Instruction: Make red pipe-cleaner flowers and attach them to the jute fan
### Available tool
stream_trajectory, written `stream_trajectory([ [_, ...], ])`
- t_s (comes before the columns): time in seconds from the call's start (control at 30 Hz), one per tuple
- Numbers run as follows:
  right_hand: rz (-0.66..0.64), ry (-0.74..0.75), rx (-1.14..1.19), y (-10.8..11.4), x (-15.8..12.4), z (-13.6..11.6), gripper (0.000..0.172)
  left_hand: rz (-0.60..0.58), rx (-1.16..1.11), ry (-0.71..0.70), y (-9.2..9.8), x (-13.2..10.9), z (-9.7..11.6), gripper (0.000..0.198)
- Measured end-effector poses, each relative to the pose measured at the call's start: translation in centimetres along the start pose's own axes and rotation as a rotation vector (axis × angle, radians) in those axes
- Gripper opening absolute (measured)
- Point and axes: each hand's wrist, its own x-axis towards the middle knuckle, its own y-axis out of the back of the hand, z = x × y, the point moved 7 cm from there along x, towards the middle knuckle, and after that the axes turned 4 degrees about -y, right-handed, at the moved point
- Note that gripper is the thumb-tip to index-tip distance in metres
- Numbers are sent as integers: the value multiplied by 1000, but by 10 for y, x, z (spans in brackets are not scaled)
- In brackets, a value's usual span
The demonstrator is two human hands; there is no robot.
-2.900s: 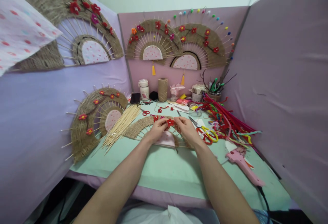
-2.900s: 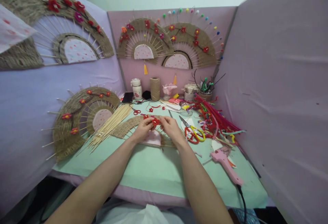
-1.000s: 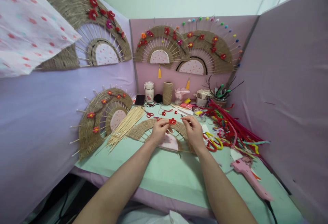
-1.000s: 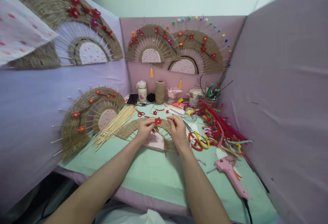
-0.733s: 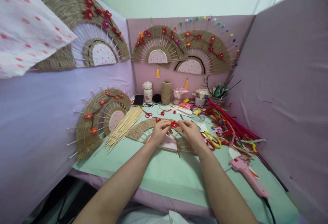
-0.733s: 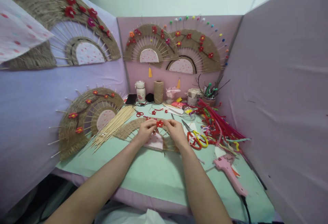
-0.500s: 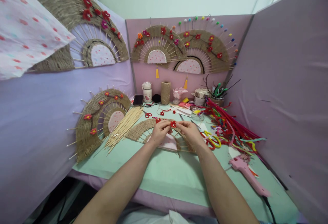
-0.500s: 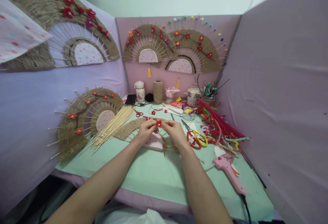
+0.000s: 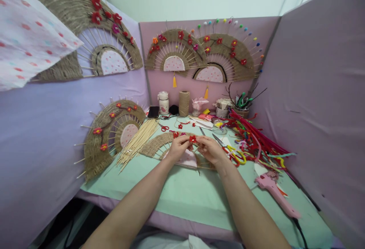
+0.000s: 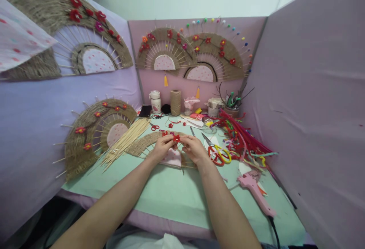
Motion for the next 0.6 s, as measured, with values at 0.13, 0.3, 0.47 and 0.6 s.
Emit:
stream_trajectory([
  [0.13, -72, -25, 23, -6, -1, 0, 20, -9, 29, -36, 0, 1, 3, 20],
  [0.3, -32, 10, -65, -6, -3, -1, 25, 14, -7, -29, 3, 2, -2, 22],
  [0.47, 72, 199, -258, 0, -4, -11, 34, 72, -5, -16, 9, 2, -3, 24],
  [0.6, 54, 320, -360, -4, -7, -21, 29, 54, 20, -31, 8, 2, 0, 25],
])
